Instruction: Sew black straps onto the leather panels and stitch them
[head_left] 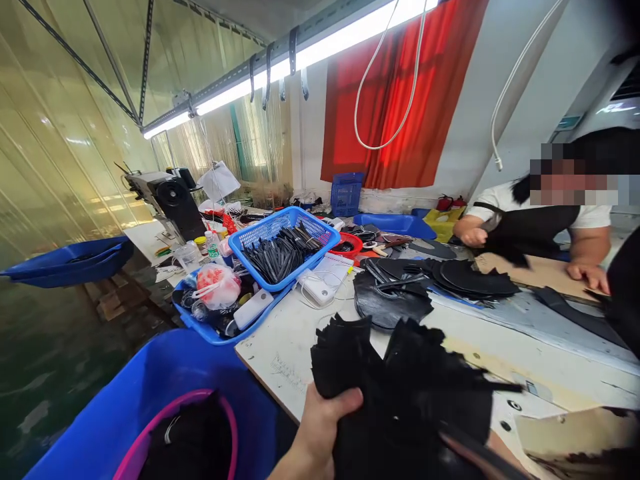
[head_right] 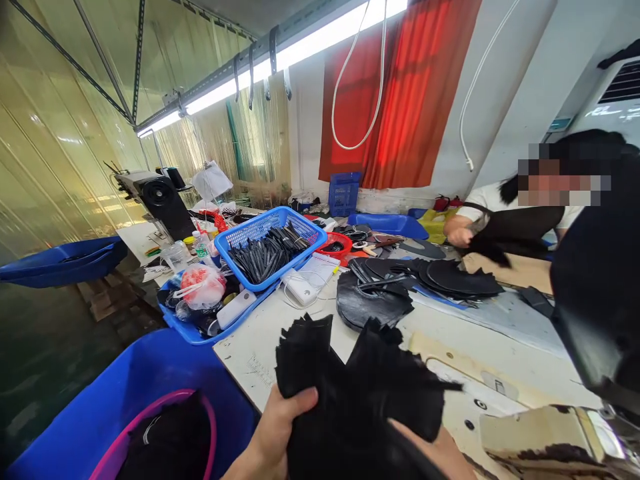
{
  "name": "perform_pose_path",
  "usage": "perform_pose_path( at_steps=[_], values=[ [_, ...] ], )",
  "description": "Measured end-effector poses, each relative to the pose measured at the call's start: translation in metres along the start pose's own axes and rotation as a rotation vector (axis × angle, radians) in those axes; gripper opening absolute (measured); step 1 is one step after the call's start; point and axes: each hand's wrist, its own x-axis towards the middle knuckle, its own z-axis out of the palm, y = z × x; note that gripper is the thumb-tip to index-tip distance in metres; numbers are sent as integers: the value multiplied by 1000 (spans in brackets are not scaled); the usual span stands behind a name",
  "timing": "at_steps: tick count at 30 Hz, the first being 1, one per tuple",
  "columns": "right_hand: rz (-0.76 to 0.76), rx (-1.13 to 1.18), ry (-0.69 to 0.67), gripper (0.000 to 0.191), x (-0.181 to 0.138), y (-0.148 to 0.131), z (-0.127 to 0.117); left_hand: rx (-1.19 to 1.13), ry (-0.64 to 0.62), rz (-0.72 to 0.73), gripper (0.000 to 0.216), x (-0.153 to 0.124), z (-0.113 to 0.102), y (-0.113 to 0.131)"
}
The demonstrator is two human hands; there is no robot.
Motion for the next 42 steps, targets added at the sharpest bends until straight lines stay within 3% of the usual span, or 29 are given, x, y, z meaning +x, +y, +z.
perform_pose_path(
  at_steps=[3, 5, 7, 10, 12, 14, 18, 21, 23, 26, 30, 34, 38, 42],
  values=[
    [299, 164, -133, 60, -4, -3, 11, -76, 136, -144, 52, 10, -5, -22],
    [326, 188, -152, 77, 0, 4, 11, -66, 154, -112, 54, 13, -6, -31],
    [206, 89, -22, 103, 7, 13, 3, -45, 150, -57, 54, 12, -5, -34],
    [-220, -253, 245, 126, 15, 10, -11, -5, 135, -14, 49, 6, -1, -33],
    [-516, -441, 151, 120, 18, -5, -12, 45, 117, 37, 45, 3, 1, -32],
    [-617, -515, -133, 115, 23, -24, -2, 96, 82, 103, 44, 0, 1, -33],
    [-477, -601, -518, 106, 45, -57, 34, 162, -39, 201, 49, 0, -4, -37],
    [-332, -626, -829, 73, 56, -67, 53, 219, -66, 293, 49, 4, -11, -44],
    [-193, -592, -929, 52, 56, -67, 57, 242, -69, 337, 47, 6, -15, -48],
    [-64, -544, -878, 40, 49, -62, 56, 228, -55, 354, 45, 10, -17, -54],
    [-46, -540, -773, 28, 45, -56, 50, 187, -36, 345, 45, 13, -14, -58],
    [-24, -605, -764, 29, 49, -52, 45, 168, -21, 367, 47, 12, -12, -59],
    [-86, -645, -773, 28, 50, -47, 42, 215, 0, 388, 43, 12, -15, -61],
    [-154, -663, -690, 25, 46, -41, 41, 237, 28, 373, 39, 12, -17, -63]
  ],
)
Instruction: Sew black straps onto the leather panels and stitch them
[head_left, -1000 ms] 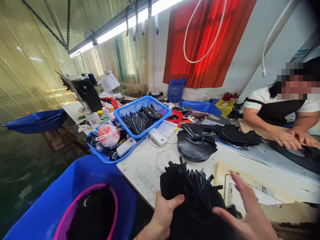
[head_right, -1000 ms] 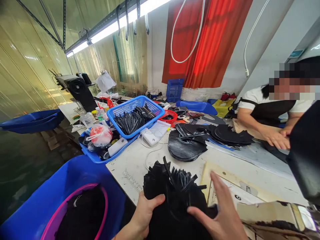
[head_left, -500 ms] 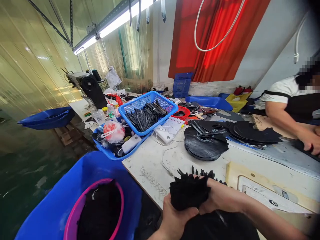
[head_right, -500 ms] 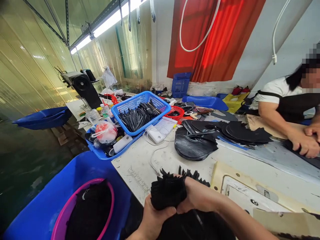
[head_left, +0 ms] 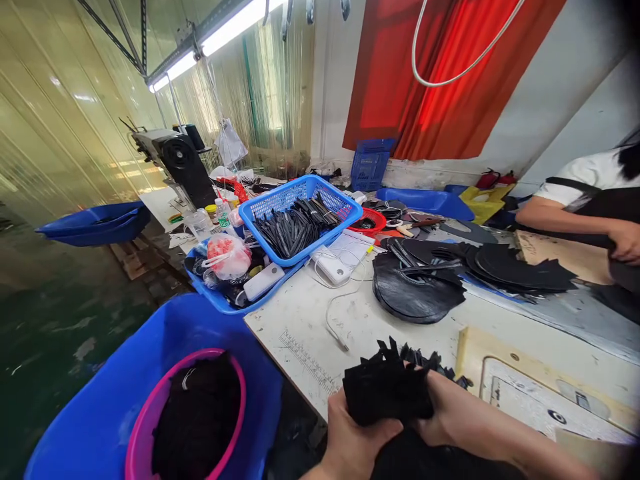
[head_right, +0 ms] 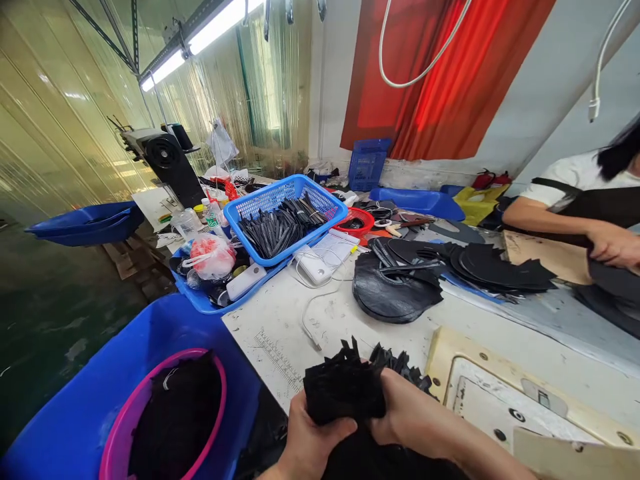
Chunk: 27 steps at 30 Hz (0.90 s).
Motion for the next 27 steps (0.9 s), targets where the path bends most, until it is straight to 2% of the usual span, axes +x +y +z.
perform_pose_path(
  at_steps=[4, 9, 11, 15, 19, 23, 27],
  values=[
    [10, 112, 63, 23, -2, 2, 1, 3, 4, -41, 39, 1, -2, 1],
    [69, 488, 106, 30, 2, 5, -3, -58, 15, -62, 46, 5, -1, 8],
    [61, 481, 157, 29, 4, 5, -3, -76, 36, -75, 46, 5, 0, 8],
    [17, 311, 235, 22, 7, 10, 2, -77, 117, -72, 47, 4, 2, 2],
    [23, 369, 298, 23, 11, 21, 3, -55, 192, -82, 48, 4, 1, -5],
    [-37, 436, 274, 35, 11, 27, -2, 16, 264, -119, 52, 7, 0, -6],
    [-49, 440, 264, 34, 5, 28, -4, 120, 312, -114, 53, 10, -2, -6]
  ],
)
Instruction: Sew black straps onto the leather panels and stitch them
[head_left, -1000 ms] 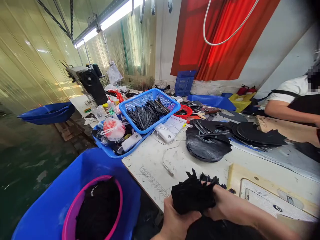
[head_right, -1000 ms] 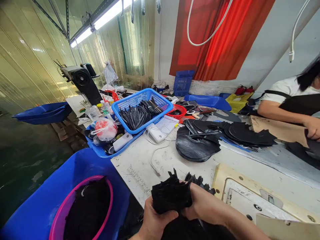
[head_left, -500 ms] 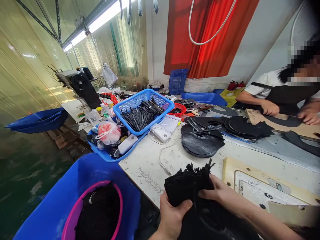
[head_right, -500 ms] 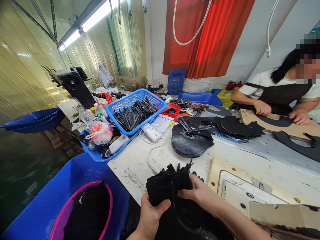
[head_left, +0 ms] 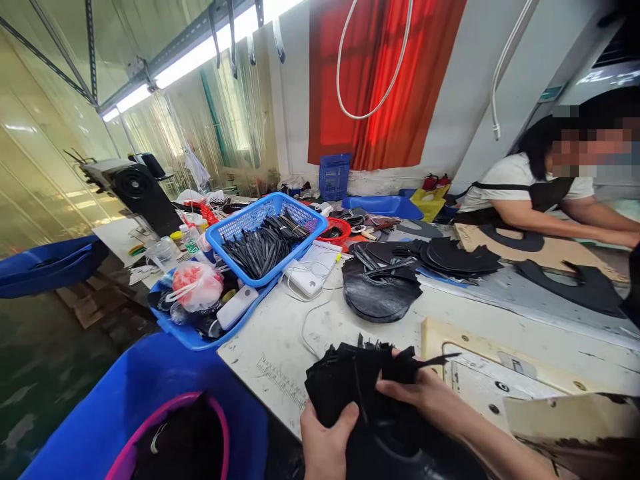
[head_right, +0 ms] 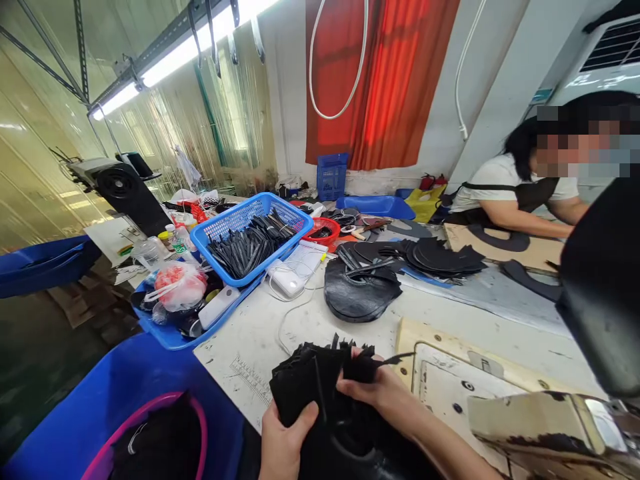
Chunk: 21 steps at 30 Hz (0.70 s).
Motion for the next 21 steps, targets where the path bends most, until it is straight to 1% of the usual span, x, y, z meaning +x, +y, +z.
perform_pose_path(
  at_steps=[4, 5, 12, 14, 17, 19, 20, 21],
  values=[
    [-24, 119, 55, 42, -5, 3, 0, 63, 21, 57, 51, 1, -2, -3],
    [-30, 141, 65, 42, -5, 4, 1, 81, 29, 71, 50, 1, -2, -4],
    [-41, 53, 87, 31, -5, 1, 4, 156, 136, 154, 50, 1, -3, -15],
    [-60, 72, 86, 29, -7, -1, 4, 176, 141, 161, 51, 2, -4, -20],
    [-91, 127, 84, 29, -9, -3, 5, 259, 112, 177, 62, 4, -8, -25],
    [-82, 145, 89, 31, -10, -3, 7, 365, 110, 204, 78, 3, -11, -21],
    [-67, 145, 94, 33, -9, -3, 8, 440, 119, 249, 86, 2, -13, -16],
    [-52, 140, 101, 33, -9, -3, 9, 524, 129, 325, 90, 0, -13, -10]
  ],
)
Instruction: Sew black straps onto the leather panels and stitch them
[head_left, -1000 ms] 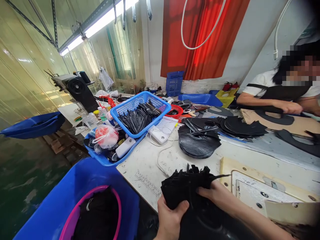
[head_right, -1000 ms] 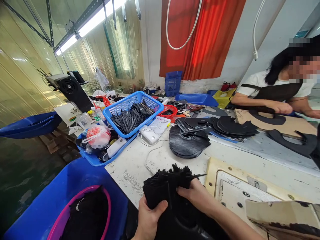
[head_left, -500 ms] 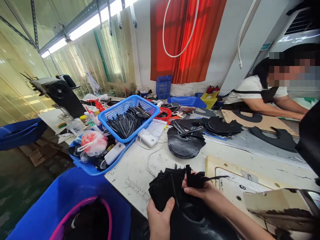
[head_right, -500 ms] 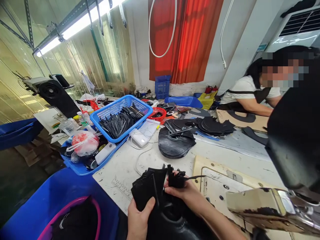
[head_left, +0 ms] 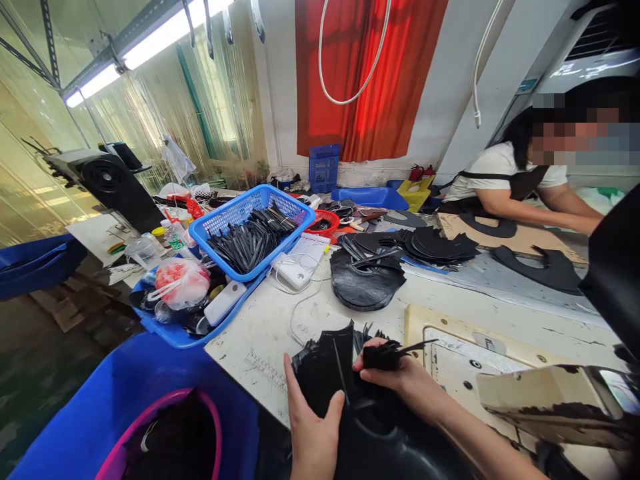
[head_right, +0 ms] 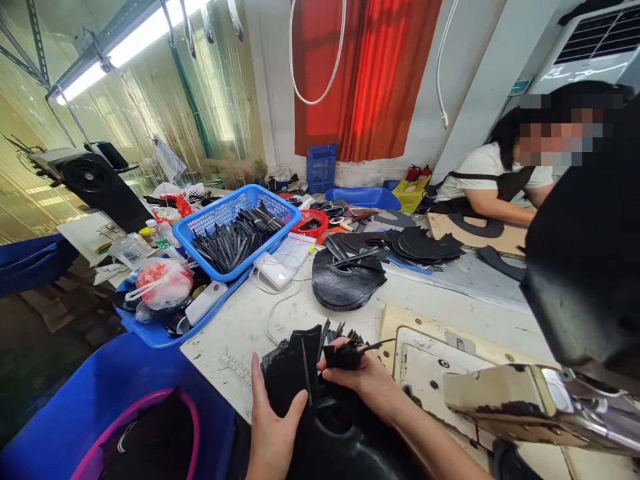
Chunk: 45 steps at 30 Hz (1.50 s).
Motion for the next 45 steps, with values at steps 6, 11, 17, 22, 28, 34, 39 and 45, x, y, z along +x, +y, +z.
perform_pose_path(
  at_steps=[6, 11, 17, 22, 28, 34, 39, 45],
  values=[
    [27, -42, -12, 30, 11, -2, 8, 219, -206, 479, 55, 19, 0, 47],
    [-8, -51, -23, 31, 15, -6, 13, 120, -320, 225, 26, 46, 30, 65],
    [50, -39, -19, 42, 14, -3, 11, -31, -354, 161, 5, 54, 35, 66],
    [58, -62, -52, 46, 17, 6, 0, -65, -332, 155, 12, 53, 33, 62],
    [92, 73, 68, 43, 17, 12, -3, -45, -305, 199, 11, 52, 35, 58],
    [95, 171, 13, 37, 15, 9, -1, -64, -303, 178, 12, 52, 35, 54],
    [80, 97, -36, 41, 15, 8, -1, -139, -325, 146, 9, 56, 34, 51],
    [88, 103, -24, 39, 18, 8, 1, -166, -335, 114, 7, 57, 31, 53]
  ],
)
